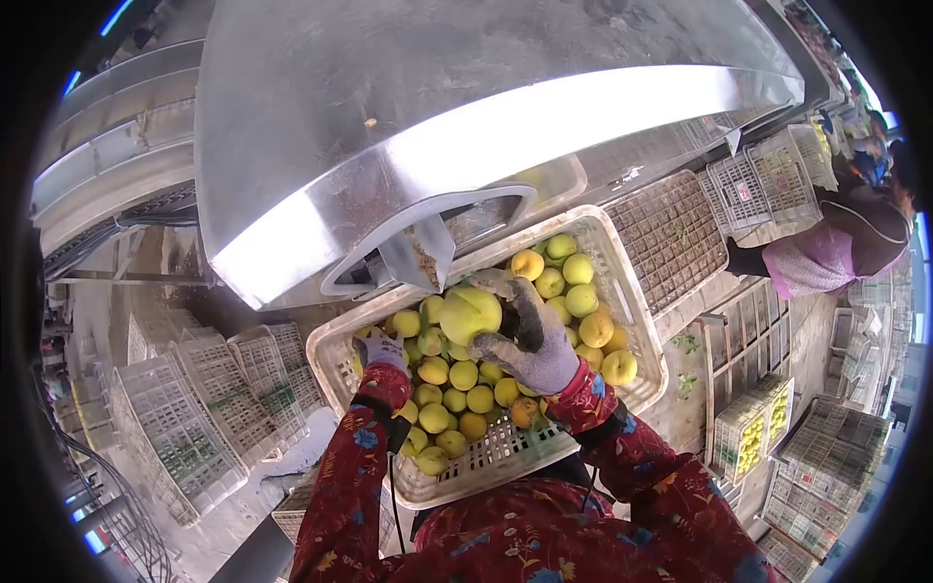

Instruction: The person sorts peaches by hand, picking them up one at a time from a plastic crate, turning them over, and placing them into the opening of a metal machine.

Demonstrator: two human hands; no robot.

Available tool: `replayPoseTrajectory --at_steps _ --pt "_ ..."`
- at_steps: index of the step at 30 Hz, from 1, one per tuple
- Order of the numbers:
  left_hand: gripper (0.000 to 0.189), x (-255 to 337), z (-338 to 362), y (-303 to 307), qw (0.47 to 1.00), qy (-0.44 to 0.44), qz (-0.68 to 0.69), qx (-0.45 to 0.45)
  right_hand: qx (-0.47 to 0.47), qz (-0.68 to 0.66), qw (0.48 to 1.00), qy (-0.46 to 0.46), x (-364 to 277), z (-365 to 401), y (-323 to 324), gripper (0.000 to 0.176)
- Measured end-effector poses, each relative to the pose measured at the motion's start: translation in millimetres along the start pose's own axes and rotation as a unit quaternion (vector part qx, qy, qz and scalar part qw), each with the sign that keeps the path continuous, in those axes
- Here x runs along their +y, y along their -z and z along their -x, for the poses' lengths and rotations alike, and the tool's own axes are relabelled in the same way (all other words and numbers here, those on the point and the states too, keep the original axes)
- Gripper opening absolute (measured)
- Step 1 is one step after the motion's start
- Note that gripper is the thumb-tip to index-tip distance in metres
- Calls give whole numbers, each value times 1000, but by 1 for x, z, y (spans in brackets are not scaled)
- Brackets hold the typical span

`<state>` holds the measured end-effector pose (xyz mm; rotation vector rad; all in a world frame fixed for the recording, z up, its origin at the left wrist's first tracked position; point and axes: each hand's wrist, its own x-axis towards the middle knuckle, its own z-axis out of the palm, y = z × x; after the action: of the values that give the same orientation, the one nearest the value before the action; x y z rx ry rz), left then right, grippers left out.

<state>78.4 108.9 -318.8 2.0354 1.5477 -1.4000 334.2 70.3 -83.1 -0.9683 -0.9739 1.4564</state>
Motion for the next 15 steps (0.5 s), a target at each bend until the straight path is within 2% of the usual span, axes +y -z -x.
replayPoseTrajectory --at_steps 1,3,4,5,7,10,12,15 --pt "69 -9 17 16 1000 -23 8 3 33 -14 999 30 -2 -10 -13 60" --pt "72 -24 51 39 997 -67 24 8 52 117 990 61 3 -37 -23 58" --pt "77 -19 49 23 995 -48 3 83 59 273 954 108 9 -51 -26 57" --pt "77 -13 43 8 994 -53 0 94 83 420 891 153 15 -66 -28 57" --pt "77 -12 44 6 995 -84 18 49 94 482 864 108 21 -76 -39 54" --pt "77 -27 40 3 988 -144 56 -24 118 536 824 138 10 -76 -54 53" --pt "77 -34 37 2 982 -170 74 -49 61 655 728 194 27 -97 -42 54" --pt "78 -37 46 15 982 -139 128 -16 17 606 773 186 22 -109 -25 46"
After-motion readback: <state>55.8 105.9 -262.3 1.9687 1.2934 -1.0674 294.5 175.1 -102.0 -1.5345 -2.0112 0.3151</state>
